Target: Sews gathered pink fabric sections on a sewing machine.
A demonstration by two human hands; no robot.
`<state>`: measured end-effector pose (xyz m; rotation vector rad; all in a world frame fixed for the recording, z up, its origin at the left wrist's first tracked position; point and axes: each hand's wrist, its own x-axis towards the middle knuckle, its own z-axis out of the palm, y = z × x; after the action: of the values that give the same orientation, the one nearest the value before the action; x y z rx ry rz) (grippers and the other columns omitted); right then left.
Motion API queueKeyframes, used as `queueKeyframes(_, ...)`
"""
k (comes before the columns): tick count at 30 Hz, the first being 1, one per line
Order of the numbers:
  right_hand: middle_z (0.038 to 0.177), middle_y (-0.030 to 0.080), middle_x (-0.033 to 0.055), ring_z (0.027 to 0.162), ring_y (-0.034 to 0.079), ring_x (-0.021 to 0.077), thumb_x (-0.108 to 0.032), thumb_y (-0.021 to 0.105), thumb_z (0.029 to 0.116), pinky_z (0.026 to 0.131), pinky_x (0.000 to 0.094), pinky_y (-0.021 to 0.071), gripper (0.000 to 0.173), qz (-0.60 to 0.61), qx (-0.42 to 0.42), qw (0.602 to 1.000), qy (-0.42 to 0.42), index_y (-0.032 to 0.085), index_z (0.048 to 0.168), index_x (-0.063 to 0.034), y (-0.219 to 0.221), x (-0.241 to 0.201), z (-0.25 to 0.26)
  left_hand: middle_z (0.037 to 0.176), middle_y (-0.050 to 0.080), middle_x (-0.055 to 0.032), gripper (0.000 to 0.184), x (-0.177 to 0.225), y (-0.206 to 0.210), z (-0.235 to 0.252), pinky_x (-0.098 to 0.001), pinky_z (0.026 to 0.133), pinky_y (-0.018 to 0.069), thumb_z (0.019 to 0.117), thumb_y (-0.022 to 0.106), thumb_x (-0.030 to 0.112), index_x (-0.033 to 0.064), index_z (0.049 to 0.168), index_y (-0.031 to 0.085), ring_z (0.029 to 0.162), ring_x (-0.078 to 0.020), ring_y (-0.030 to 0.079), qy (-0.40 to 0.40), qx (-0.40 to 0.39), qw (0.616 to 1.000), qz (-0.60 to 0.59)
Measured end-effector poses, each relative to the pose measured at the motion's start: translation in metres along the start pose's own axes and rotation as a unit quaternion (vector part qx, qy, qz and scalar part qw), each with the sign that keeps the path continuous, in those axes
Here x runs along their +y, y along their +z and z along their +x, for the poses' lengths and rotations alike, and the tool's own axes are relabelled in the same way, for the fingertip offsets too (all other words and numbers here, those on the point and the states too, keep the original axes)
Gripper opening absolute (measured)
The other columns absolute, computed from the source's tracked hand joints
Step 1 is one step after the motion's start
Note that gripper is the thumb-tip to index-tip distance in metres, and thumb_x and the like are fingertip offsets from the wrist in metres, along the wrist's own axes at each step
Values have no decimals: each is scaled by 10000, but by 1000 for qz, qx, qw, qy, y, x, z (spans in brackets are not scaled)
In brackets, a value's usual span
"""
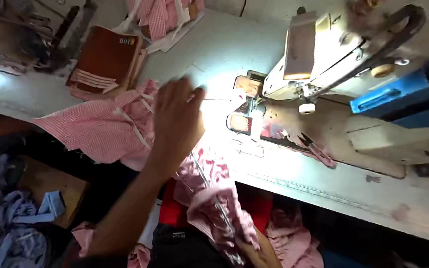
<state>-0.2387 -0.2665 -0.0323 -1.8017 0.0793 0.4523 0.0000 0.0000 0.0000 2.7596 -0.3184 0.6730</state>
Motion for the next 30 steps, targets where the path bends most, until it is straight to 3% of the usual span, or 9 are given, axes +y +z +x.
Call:
queueKeyframes(2,1195,681,222,1148,642,289,-166,702,887,1025,436,512,380,-202,-79,974,-73,689,1162,97,-9,23,-4,1347,580,-209,379,4,-2,-49,-665,1060,371,1034,540,337,106,1317,639,1305,-443,496,-158,-77,984,42)
queueKeyframes(5,1261,672,219,1093,685,397,-516,764,861,855,595,580,640,-393,-158,906,-28,687,1224,5,-27,-2,7,1441,536,-197,612,1,14,-68,-705,1145,249,1038,446,571,124,1434,575,1386,-447,433,-149,-115,982,34)
queueKeyframes(8,871,709,54,765,680,176,-471,693,924,634,376,577,374,-380,10,906,-186,752,951,-102,-32,-55,54,1405,592,-131,564,23,20,-57,-611,1170,307,1019,462,552,170,1399,629,1383,-361,472,8,-171,983,-67)
queueKeyframes(10,848,684,-12,832,648,36,-289,607,1015,754,212,557,239,-261,123,908,-305,706,917,-95,-18,-78,104,1313,651,-58,431,42,26,-50,-516,1134,383,995,514,446,211,1301,708,1307,-261,545,102,-184,960,-184)
queueKeyframes(12,960,685,63,963,651,132,-174,568,1018,874,298,546,187,-217,187,891,-353,692,996,-36,-3,-74,156,1222,684,-75,348,53,28,-39,-452,986,520,946,547,194,130,1234,733,1156,-232,641,116,-161,942,-270)
queueKeyframes(14,1064,668,110,1035,637,240,-173,594,981,895,388,545,198,-283,219,883,-303,693,1077,-31,4,-61,183,1244,657,-102,362,47,35,-18,-422,905,568,924,569,62,95,1263,692,1114,-251,648,105,-158,949,-250)
queueKeyframes(18,1144,668,130,1077,640,303,-244,603,959,886,443,554,281,-401,184,867,-232,701,1156,-69,6,-49,163,1254,683,-44,351,38,61,21,-439,818,590,1005,586,216,212,1345,670,1064,-224,691,134,-184,955,-192)
queueKeyframes(24,969,681,86,844,682,243,-344,601,956,637,391,561,318,-417,200,870,-172,718,1110,-90,-25,-55,134,846,658,-24,234,63,83,38,-437,603,524,1001,631,364,168,966,753,740,-203,667,124,-188,954,-197)
queueKeyframes(30,1240,639,120,1067,583,330,-340,501,1021,824,495,456,433,-489,242,819,-178,667,1361,-129,-30,-50,180,848,675,0,192,64,88,30,-379,564,513,992,655,332,212,1096,763,694,-154,657,106,-130,964,-207)
